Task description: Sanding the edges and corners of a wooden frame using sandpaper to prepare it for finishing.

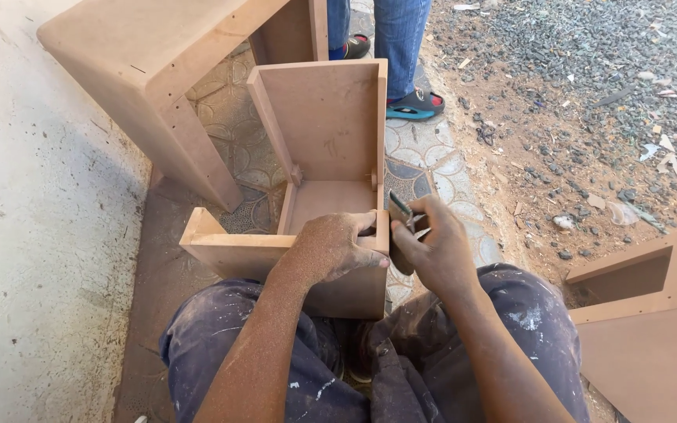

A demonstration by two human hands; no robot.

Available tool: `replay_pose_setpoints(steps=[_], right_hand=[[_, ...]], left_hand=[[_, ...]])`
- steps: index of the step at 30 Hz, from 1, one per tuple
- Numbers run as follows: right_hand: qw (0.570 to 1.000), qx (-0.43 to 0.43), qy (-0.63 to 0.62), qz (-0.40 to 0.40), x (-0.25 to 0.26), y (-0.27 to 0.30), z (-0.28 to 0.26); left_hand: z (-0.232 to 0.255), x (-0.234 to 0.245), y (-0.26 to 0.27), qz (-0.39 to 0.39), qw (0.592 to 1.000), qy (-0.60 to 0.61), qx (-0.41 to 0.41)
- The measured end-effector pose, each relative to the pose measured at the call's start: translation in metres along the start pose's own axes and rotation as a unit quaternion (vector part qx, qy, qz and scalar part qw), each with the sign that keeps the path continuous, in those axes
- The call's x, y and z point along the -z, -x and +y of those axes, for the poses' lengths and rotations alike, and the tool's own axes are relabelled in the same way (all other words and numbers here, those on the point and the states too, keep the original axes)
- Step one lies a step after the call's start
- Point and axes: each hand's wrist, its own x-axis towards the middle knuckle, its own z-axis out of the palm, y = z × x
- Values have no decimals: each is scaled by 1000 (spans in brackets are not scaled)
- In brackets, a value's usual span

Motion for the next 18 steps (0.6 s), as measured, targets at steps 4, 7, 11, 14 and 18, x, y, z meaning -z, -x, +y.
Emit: replay_pose_setpoints(steps=[4,7,11,14,18], right_hand=[[998,-40,8,-46,-7,-6,31],[969,126,-192,89,0,-9,40],[967,136,-179,121,2,-16,51],[979,98,-151,94,-1,-18,48],[978,99,-162,86,2,-13,34]], left_hand=[[6,2,5,-4,1000,5,2],[6,4,8,1,999,41,11],[1,-3,4,17,999,43,-10],[-3,-2,1,30,996,87,-19],[-37,-16,-17,54,953,289,-75]])
